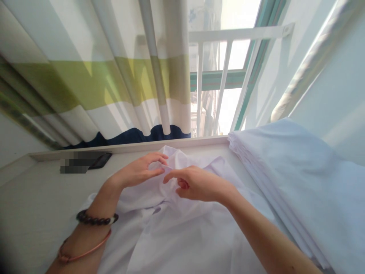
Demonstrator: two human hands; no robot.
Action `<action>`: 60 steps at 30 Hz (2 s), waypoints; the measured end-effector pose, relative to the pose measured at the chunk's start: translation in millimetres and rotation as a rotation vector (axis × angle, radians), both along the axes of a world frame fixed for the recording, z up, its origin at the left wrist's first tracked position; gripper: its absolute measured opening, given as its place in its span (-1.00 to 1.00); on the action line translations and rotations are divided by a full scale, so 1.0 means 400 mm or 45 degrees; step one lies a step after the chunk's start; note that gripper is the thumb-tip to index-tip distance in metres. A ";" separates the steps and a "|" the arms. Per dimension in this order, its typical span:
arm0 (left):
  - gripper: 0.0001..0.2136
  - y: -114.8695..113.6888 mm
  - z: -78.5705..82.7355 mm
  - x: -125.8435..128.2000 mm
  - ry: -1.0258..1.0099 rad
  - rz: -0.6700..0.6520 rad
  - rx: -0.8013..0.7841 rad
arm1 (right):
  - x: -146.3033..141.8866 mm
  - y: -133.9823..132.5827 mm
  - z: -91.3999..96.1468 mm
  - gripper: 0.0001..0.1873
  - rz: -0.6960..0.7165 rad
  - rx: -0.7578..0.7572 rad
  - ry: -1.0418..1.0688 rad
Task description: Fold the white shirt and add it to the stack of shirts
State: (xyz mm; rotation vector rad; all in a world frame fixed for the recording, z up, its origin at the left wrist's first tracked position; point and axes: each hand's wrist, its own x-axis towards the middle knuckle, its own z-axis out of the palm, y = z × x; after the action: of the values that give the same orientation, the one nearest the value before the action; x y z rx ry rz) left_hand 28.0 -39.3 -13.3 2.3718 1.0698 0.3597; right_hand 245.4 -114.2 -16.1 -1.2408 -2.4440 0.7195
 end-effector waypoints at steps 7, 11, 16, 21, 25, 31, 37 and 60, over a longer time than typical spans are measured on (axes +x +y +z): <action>-0.75 -0.004 0.013 0.000 -0.155 0.077 0.078 | 0.014 0.011 -0.009 -0.83 -0.051 0.146 0.050; -0.68 -0.030 0.047 0.009 -0.143 0.006 -0.008 | 0.024 0.007 0.010 -0.89 -0.038 0.385 0.272; -0.69 -0.052 0.071 0.025 -0.058 -0.075 -0.113 | 0.014 -0.006 0.029 -0.91 0.068 0.363 0.384; -0.70 -0.058 0.062 0.035 -0.015 -0.132 -0.254 | -0.006 -0.007 0.014 -0.88 -0.093 0.221 0.394; -0.75 -0.056 0.057 0.026 -0.014 -0.252 -0.401 | -0.009 -0.002 0.003 -0.80 -0.247 0.223 0.349; -0.74 -0.052 0.069 0.009 -0.079 -0.279 -0.550 | 0.003 -0.004 0.011 -0.93 -0.187 0.222 0.352; -0.74 -0.050 0.063 0.012 -0.116 -0.142 -0.492 | 0.002 -0.001 0.010 -0.90 -0.167 0.274 0.390; -0.75 -0.060 0.083 0.011 -0.053 -0.229 -0.306 | -0.012 0.002 -0.002 -0.81 -0.354 0.467 0.452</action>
State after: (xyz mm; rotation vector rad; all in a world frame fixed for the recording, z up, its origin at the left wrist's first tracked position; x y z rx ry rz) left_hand 32.2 -63.2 19.9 2.2133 0.8232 0.2027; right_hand 240.7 -113.3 -16.8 -1.1578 -1.9547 0.3550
